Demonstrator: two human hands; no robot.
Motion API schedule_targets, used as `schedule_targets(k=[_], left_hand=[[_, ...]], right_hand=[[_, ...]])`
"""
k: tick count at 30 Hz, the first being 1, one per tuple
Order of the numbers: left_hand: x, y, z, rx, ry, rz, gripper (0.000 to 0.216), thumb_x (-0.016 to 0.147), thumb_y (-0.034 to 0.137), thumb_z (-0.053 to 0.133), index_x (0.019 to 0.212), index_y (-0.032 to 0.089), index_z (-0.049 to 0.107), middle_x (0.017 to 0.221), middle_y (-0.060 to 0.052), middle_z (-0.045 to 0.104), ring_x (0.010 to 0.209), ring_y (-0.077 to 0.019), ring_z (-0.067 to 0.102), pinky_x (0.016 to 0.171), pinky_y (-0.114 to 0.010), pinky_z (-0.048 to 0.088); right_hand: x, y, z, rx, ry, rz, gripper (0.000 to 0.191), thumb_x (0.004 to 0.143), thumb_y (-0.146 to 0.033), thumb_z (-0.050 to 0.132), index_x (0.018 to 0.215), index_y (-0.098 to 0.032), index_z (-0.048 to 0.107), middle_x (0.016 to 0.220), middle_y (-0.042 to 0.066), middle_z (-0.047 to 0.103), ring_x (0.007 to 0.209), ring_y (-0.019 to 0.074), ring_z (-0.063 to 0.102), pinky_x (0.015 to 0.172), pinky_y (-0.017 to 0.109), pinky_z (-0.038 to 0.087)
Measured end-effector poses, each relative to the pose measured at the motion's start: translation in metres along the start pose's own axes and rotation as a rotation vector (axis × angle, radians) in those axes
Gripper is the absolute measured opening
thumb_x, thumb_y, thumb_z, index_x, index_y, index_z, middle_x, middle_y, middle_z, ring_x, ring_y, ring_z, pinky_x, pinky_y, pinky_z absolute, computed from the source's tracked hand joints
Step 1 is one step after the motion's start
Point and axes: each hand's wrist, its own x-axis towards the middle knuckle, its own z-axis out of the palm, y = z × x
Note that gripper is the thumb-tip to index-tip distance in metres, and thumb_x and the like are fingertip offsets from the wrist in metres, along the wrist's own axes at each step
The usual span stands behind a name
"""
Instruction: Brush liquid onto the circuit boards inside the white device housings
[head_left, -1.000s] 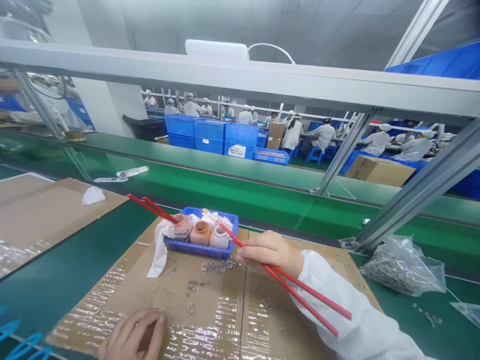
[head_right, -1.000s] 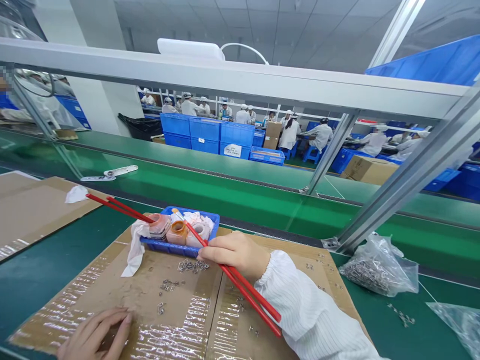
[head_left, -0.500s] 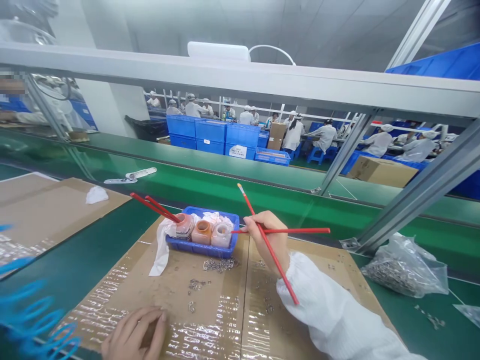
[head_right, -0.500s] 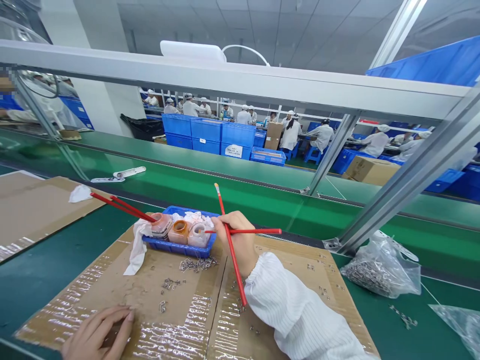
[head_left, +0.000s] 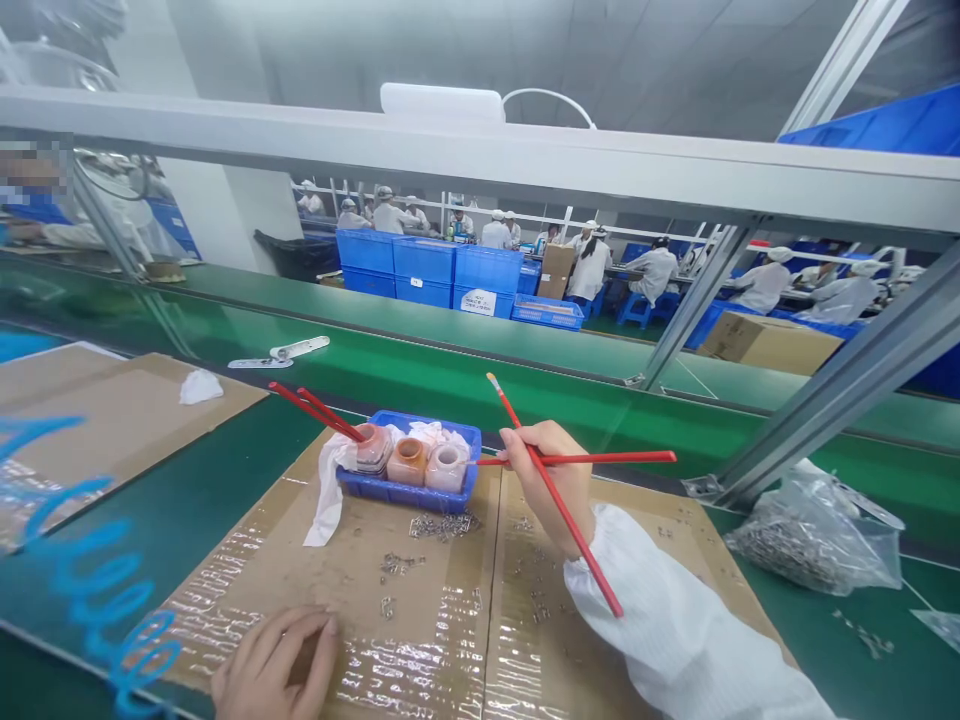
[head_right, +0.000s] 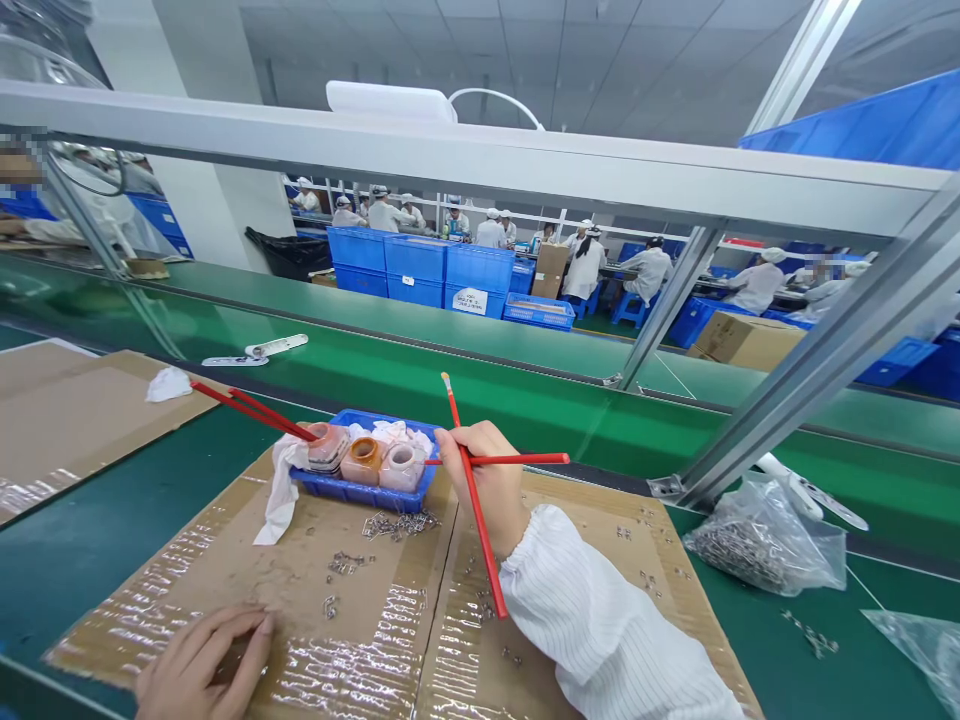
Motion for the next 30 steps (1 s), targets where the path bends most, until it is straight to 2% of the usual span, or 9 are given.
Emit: schedule_targets(k=[3,7,11,14,20,24,27,30], left_hand=[[0.001,0.004,-0.002,-0.005,0.017,0.007,0.022,0.078,0.045,0.054,0.077,0.032,0.071,0.092,0.000,0.071,0.090,-0.0250,0.062,0.075,-0.038,0.037],[0.002,0.011,-0.005,-0.022,0.032,-0.028,0.026,0.080,0.043,0.050,0.075,0.030,0.071,0.091,-0.001,0.071,0.090,-0.0252,0.061,0.076,-0.039,0.036],[0.003,0.011,-0.006,-0.040,-0.008,-0.064,0.025,0.079,0.044,0.050,0.076,0.031,0.072,0.094,-0.001,0.071,0.092,-0.0253,0.061,0.077,-0.039,0.036],[0.005,0.009,-0.006,-0.043,-0.040,-0.070,0.024,0.077,0.045,0.052,0.076,0.030,0.071,0.094,-0.001,0.071,0.093,-0.0258,0.060,0.078,-0.040,0.036],[0.011,0.011,-0.008,-0.042,-0.073,-0.093,0.029,0.078,0.046,0.049,0.077,0.028,0.071,0.096,-0.004,0.071,0.096,-0.0280,0.059,0.079,-0.042,0.038],[0.016,0.013,-0.011,-0.049,-0.121,-0.117,0.032,0.076,0.048,0.047,0.077,0.027,0.071,0.096,-0.005,0.070,0.096,-0.0292,0.059,0.080,-0.044,0.039],[0.021,0.011,-0.014,-0.069,-0.168,-0.129,0.034,0.076,0.051,0.048,0.077,0.026,0.071,0.097,-0.006,0.070,0.097,-0.0299,0.059,0.080,-0.043,0.041],[0.026,0.006,-0.015,-0.080,-0.228,-0.137,0.034,0.075,0.051,0.049,0.079,0.026,0.071,0.097,-0.006,0.070,0.096,-0.0306,0.060,0.079,-0.044,0.044]], right_hand=[[0.000,-0.003,-0.003,-0.005,-0.007,-0.002,0.016,0.086,-0.020,0.061,0.071,-0.020,0.066,0.063,0.000,0.061,0.061,0.0131,0.058,0.056,0.026,0.049],[-0.003,-0.004,0.000,0.030,-0.080,-0.025,0.012,0.086,-0.018,0.060,0.076,-0.019,0.067,0.068,0.001,0.060,0.060,0.0112,0.056,0.054,0.024,0.048],[-0.005,-0.003,0.000,0.028,-0.088,-0.048,0.014,0.086,-0.018,0.060,0.074,-0.018,0.066,0.064,0.000,0.058,0.057,0.0103,0.055,0.053,0.022,0.047],[-0.002,-0.005,-0.009,0.026,-0.069,-0.050,0.015,0.086,-0.019,0.060,0.072,-0.018,0.066,0.063,0.000,0.059,0.058,0.0113,0.056,0.053,0.023,0.048],[0.012,-0.013,-0.053,-0.014,0.058,0.020,0.017,0.086,-0.023,0.062,0.070,-0.022,0.069,0.067,0.000,0.066,0.065,0.0141,0.060,0.061,0.028,0.051],[0.013,-0.008,-0.091,0.039,0.232,0.017,0.020,0.089,-0.027,0.057,0.073,-0.022,0.067,0.066,0.000,0.066,0.066,0.0161,0.064,0.064,0.033,0.053],[0.008,-0.003,-0.119,0.179,0.391,0.071,0.022,0.090,-0.035,0.056,0.078,-0.020,0.065,0.067,-0.001,0.063,0.061,0.0160,0.066,0.057,0.032,0.056],[0.003,-0.001,-0.141,0.300,0.509,0.214,0.027,0.087,-0.043,0.058,0.078,-0.018,0.063,0.066,-0.002,0.059,0.054,0.0137,0.065,0.047,0.026,0.055]])
